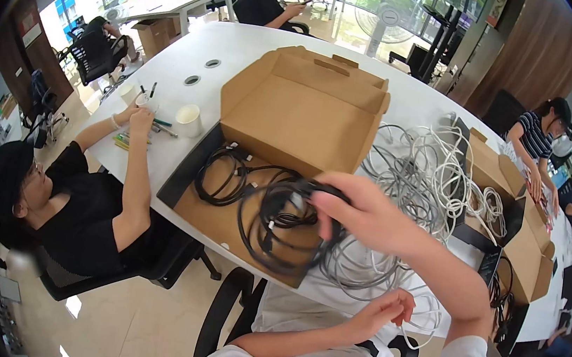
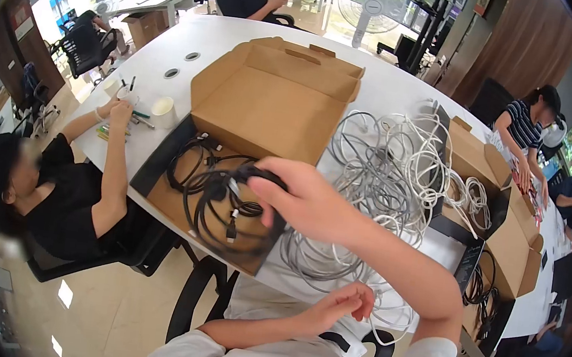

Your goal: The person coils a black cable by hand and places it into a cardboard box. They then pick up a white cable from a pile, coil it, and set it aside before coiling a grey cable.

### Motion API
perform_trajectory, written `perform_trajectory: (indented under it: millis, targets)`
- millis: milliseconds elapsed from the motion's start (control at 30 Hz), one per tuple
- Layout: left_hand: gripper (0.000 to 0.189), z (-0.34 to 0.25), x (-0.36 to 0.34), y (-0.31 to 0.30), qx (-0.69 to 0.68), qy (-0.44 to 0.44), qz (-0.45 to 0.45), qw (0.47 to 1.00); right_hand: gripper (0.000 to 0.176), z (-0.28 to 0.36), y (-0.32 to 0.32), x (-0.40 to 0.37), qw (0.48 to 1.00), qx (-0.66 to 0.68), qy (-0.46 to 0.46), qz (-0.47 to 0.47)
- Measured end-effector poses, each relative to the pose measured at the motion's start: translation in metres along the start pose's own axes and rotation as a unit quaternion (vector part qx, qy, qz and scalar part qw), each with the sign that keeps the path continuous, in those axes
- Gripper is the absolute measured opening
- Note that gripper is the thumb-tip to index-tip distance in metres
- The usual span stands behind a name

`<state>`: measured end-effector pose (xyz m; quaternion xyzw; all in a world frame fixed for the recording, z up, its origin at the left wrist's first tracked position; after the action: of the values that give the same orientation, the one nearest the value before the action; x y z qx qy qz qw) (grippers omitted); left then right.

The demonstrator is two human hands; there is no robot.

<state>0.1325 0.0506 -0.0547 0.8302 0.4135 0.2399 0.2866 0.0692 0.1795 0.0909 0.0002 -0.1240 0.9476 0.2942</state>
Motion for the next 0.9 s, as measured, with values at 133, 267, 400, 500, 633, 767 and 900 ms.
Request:
perform_trajectory:
  millis: [133,267,400,500,633,767,900]
  targets:
    - [0.016,0.005,-0.010,-0.006,0.006,0.008,0.011,1.000,0.024,-0.058,0.041,0.072,0.997,-0.055,0.048,0.020]
    - [0.016,0.001,-0.015,-0.013,0.005,0.009,0.012,1.000,0.025,-0.109,0.062,0.099,0.982,-0.020,0.170,0.074]
    - [0.015,0.008,-0.014,-0.017,0.017,-0.003,0.030,0.999,0.035,-0.150,0.064,0.101,0.916,-0.399,0.044,0.005]
    - [0.015,0.006,-0.018,-0.014,0.018,-0.035,0.046,0.998,0.041,-0.113,0.063,0.078,0.852,-0.510,-0.095,-0.074]
    - [0.015,0.013,-0.015,-0.011,0.025,-0.048,0.055,0.997,0.039,-0.072,0.040,0.049,0.872,-0.465,-0.140,-0.053]
    - [0.014,0.027,-0.009,-0.001,0.051,-0.072,0.067,0.994,0.036,-0.057,0.010,0.010,0.890,-0.435,-0.136,-0.020]
    - [0.013,0.036,-0.001,0.010,0.070,-0.095,0.087,0.989,0.042,-0.047,-0.012,-0.035,0.890,-0.451,-0.060,0.003]
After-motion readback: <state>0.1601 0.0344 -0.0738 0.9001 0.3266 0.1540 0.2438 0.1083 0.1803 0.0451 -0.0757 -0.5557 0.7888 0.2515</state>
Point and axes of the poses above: each hand's wrist, its own x-axis towards the middle knuckle, its own y-axis out of the palm, z = x × y, the point moved 3 cm from there along x, towards the middle knuckle, and after that the axes turned 3 degrees about x, right-handed, at the moved point
